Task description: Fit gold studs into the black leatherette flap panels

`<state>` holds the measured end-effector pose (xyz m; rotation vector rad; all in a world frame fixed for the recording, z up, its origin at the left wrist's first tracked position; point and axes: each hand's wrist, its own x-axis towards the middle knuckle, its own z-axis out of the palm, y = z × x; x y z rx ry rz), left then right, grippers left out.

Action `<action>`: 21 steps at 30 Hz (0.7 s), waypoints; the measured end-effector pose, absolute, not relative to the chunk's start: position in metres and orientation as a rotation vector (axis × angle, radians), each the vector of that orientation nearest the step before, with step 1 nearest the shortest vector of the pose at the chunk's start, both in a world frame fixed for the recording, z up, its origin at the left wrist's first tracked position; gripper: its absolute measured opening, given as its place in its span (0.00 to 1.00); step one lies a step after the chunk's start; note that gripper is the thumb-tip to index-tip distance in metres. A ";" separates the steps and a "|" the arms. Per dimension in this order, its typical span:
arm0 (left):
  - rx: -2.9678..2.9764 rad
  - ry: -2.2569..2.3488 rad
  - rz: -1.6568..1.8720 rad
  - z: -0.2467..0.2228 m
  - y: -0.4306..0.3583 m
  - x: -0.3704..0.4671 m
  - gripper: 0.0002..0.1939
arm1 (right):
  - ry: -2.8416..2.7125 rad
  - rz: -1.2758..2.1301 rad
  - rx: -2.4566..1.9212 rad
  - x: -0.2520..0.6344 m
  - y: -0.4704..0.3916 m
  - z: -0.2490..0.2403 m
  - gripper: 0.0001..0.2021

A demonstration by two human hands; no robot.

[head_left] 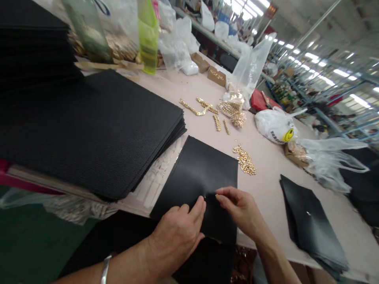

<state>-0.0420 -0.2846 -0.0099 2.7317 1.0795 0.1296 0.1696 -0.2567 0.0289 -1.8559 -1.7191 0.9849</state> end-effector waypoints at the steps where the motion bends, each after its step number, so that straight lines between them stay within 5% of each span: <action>1: 2.733 1.077 0.150 -0.011 -0.285 -0.042 0.30 | -1.767 1.003 -1.853 0.159 -0.259 0.028 0.11; 21: 2.678 1.008 0.204 -0.010 -0.280 -0.041 0.29 | -2.016 1.074 -1.985 0.136 -0.233 0.034 0.06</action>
